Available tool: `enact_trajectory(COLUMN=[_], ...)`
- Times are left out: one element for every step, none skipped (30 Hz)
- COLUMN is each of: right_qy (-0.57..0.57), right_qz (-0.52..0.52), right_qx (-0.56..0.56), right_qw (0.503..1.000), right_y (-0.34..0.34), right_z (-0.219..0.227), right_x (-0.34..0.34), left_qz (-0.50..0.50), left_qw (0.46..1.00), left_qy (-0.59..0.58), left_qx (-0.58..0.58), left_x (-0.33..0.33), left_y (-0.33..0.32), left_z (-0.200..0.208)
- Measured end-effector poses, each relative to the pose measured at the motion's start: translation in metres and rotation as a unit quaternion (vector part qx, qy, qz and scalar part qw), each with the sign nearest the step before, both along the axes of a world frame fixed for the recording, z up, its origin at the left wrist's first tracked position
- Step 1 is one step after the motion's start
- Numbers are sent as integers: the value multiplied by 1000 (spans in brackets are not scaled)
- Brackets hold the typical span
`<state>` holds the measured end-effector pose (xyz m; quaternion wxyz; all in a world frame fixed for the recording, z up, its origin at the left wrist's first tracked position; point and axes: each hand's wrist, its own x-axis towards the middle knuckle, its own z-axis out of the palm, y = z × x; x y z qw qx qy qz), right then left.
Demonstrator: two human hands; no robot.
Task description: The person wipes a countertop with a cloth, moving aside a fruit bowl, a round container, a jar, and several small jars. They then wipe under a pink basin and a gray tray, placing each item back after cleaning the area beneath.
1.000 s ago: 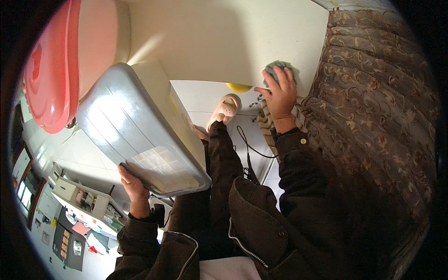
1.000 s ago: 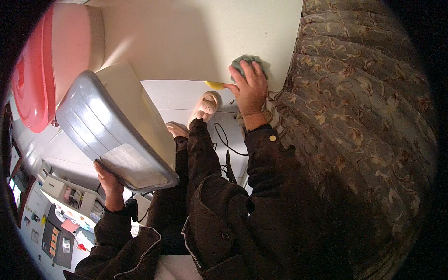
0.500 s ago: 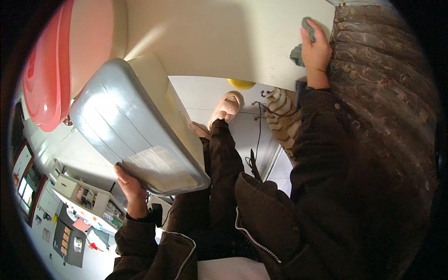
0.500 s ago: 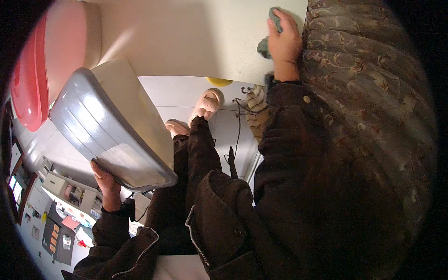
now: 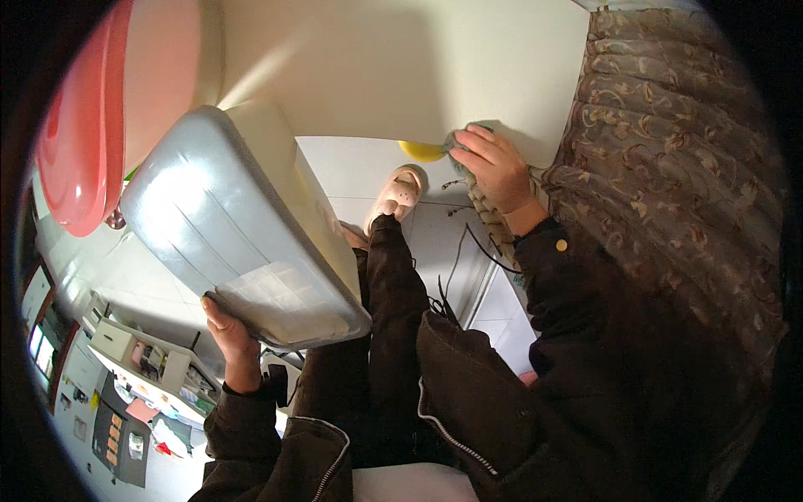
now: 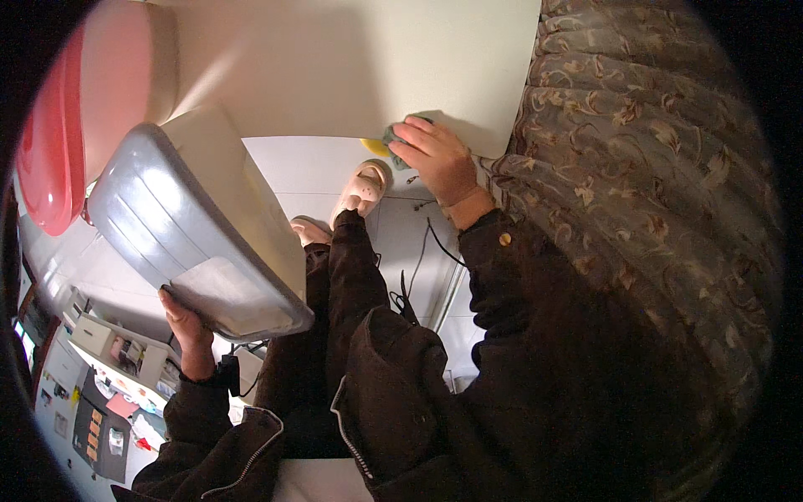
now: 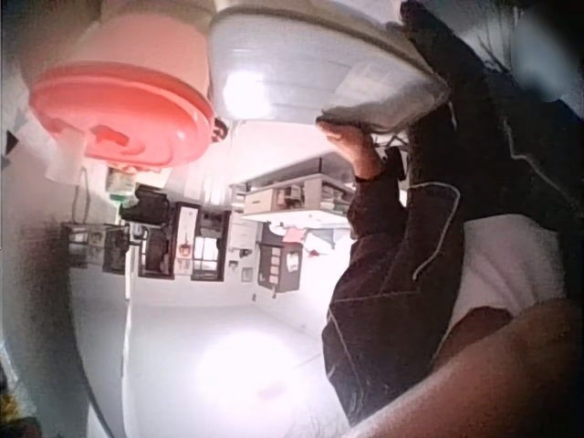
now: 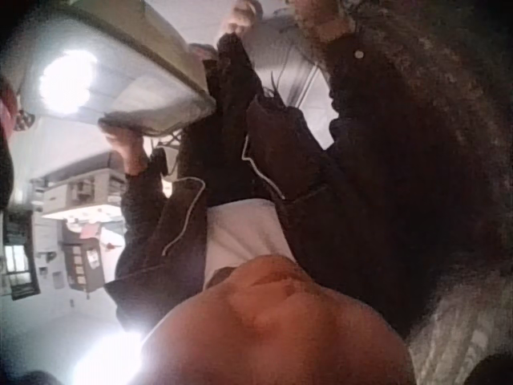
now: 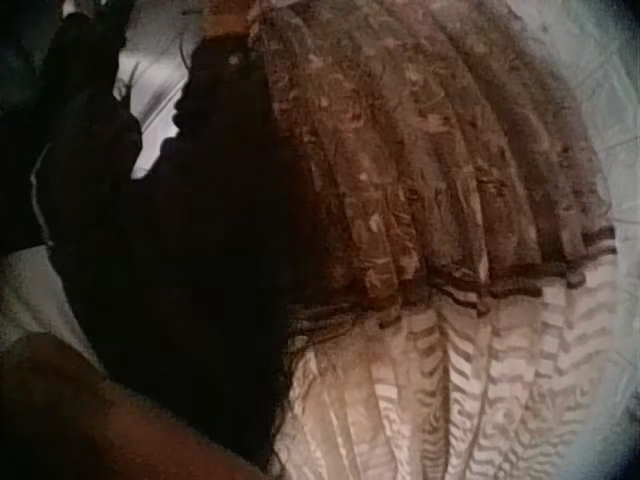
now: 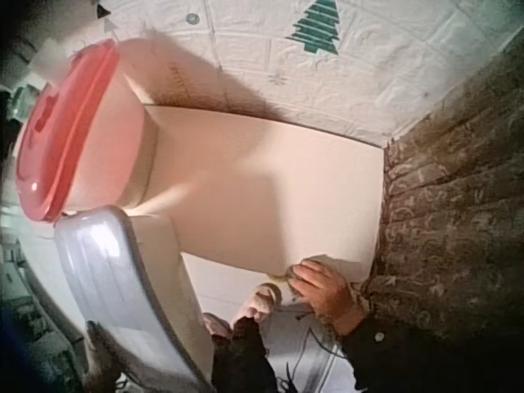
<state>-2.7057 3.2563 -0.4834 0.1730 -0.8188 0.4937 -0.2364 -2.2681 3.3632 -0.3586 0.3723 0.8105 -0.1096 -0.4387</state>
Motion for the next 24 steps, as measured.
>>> enact_trajectory(right_qy=[-18,-23,-52,-69,-102,-110,-122,-140,-171,-125,-95,-44,-47,-64,-46,-53,-53,-53,-62,-79,-62,-104,-119,-121], right_qz=[-11,-9,-54,-86,-95,-198,-306,-310,-359,-308,-282,-263,-266,-244,-242,-248,-241,-242,-226,-221,-182,-209,-210,-213], right_qx=[20,36,35,34,0,31,64,70,82,72,37,39,50,18,32,37,27,24,20,1,-6,-9,1,29], right_qw=[1000,999,997,993,990,974,942,938,914,940,954,963,962,968,969,967,969,969,972,972,981,972,970,969], right_y=[3,0,-8,-16,-26,-42,-66,-87,-93,-93,-90,-80,-60,-42,-21,-6,3,10,15,18,20,20,20,20], right_z=[3,8,13,19,26,30,32,30,24,17,10,0,-6,-10,-11,-12,-12,-13,-13,-12,-11,-9,-6,-3], right_x=[1,0,-4,-12,-22,-36,-54,-69,-75,-80,-82,-78,-71,-62,-50,-36,-20,-3,15,30,41,46,48,44], left_qz=[-1,9,-8,-14,-34,-25,-33,-37,-25,-13,-13,-7,-8,2,-11,-15,-26,-13,-8,-12,-2,-1,-1,-10], left_qw=[1000,1000,1000,1000,999,999,999,998,999,1000,999,1000,1000,1000,1000,1000,999,999,999,998,1000,1000,1000,1000], left_qy=[0,1,0,0,9,12,27,33,21,3,-7,-11,-8,-4,4,13,18,29,36,50,25,8,-11,-9], left_qx=[2,-4,-4,-8,-32,-18,-21,-31,-20,-20,-31,-19,-13,-12,0,2,-13,-6,-11,-28,-8,-4,-1,-5], left_x=[1,3,4,6,7,9,10,10,10,10,9,8,8,6,5,4,4,3,3,3,3,4,5,6], left_y=[0,0,0,0,2,2,2,4,5,5,4,3,2,2,1,0,0,-1,-1,-1,-1,0,-1,-1], left_z=[0,-1,-1,-1,-2,-3,-4,-4,-5,-6,-6,-7,-7,-6,-4,-3,-2,-1,-1,0,-1,-2,-2,-3])
